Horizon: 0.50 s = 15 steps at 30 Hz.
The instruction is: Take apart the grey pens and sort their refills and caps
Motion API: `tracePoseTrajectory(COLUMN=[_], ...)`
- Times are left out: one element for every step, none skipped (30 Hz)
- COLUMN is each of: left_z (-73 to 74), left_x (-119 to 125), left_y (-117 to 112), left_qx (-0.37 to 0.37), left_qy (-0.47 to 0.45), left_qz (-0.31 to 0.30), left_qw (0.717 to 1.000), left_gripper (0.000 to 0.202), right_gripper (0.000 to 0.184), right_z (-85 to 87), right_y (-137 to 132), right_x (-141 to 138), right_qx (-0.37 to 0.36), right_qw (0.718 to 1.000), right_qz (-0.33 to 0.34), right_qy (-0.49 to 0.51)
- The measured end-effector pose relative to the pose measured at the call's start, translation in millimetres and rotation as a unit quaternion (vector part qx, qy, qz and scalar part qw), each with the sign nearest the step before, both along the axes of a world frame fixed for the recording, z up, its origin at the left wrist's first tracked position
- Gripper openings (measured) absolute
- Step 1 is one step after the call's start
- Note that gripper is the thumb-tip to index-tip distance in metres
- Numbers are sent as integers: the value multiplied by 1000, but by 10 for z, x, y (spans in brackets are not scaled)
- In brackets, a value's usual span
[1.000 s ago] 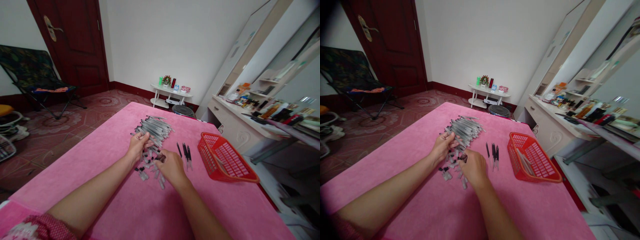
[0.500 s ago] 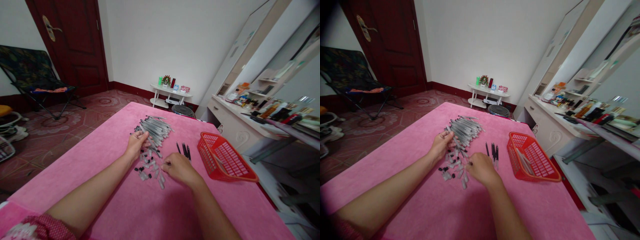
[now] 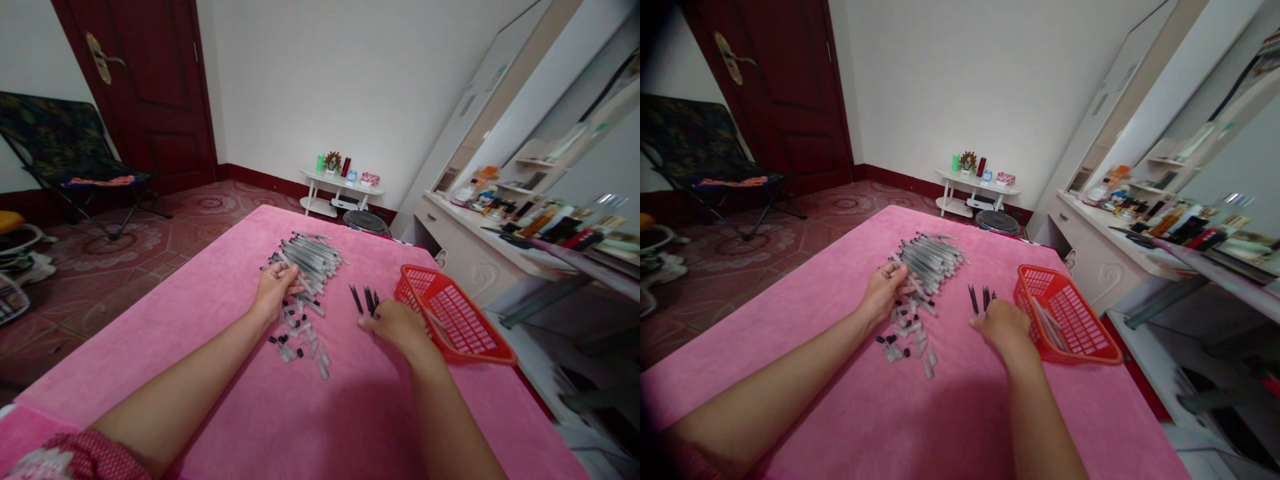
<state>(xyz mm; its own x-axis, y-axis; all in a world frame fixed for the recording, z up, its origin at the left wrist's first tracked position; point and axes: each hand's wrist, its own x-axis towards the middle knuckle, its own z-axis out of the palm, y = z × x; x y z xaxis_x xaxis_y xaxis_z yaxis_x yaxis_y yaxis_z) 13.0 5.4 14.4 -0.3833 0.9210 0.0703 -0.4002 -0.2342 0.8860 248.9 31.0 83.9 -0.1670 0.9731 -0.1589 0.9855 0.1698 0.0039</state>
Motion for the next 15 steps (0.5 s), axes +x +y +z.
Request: tracePoseTrajectory(left_z=[11,24,39,54,69,83,95,105,113,120,125,130,135,139,140], left_x=[32,64,97,132,167,202,237,270,299,322,338,344,338,317,283], left_y=[-20,-41,-63,-86,-109,-132,-153,-172,-187,-198,-205,-206,-201,-190,-172], left_qx=[2,5,8,13,19,26,34,42,48,53,54,51,45,38,32], left_qy=[11,21,31,41,50,58,63,66,66,66,67,71,78,88,100], left_qz=[-17,-34,-49,-62,-74,-85,-96,-106,-116,-124,-128,-129,-126,-121,-113], left_qw=[1000,999,998,997,996,994,993,991,990,989,988,988,988,988,988], left_gripper=[36,35,34,33,31,30,29,28,27,27,27,27,27,28,29], right_gripper=[41,41,40,36,32,29,30,33,37,41,43,44,44,41,37], right_z=[-3,-4,-5,-10,-20,-37,-59,-84,-109,-130,-143,-146,-135,-108,-67], right_y=[-8,-23,-45,-73,-108,-148,-190,-232,-271,-303,-327,-337,-334,-317,-288], right_x=[-26,-62,-108,-163,-227,-296,-365,-430,-487,-531,-560,-570,-559,-527,-474], right_qx=[1,7,18,29,38,43,46,49,53,59,67,73,77,82,89], right_qw=[1000,999,996,990,978,963,946,932,924,921,922,925,928,930,933], right_qz=[4,16,34,60,88,115,138,155,165,170,172,173,173,171,162], right_qy=[15,41,78,127,183,241,290,324,342,346,340,331,321,314,309])
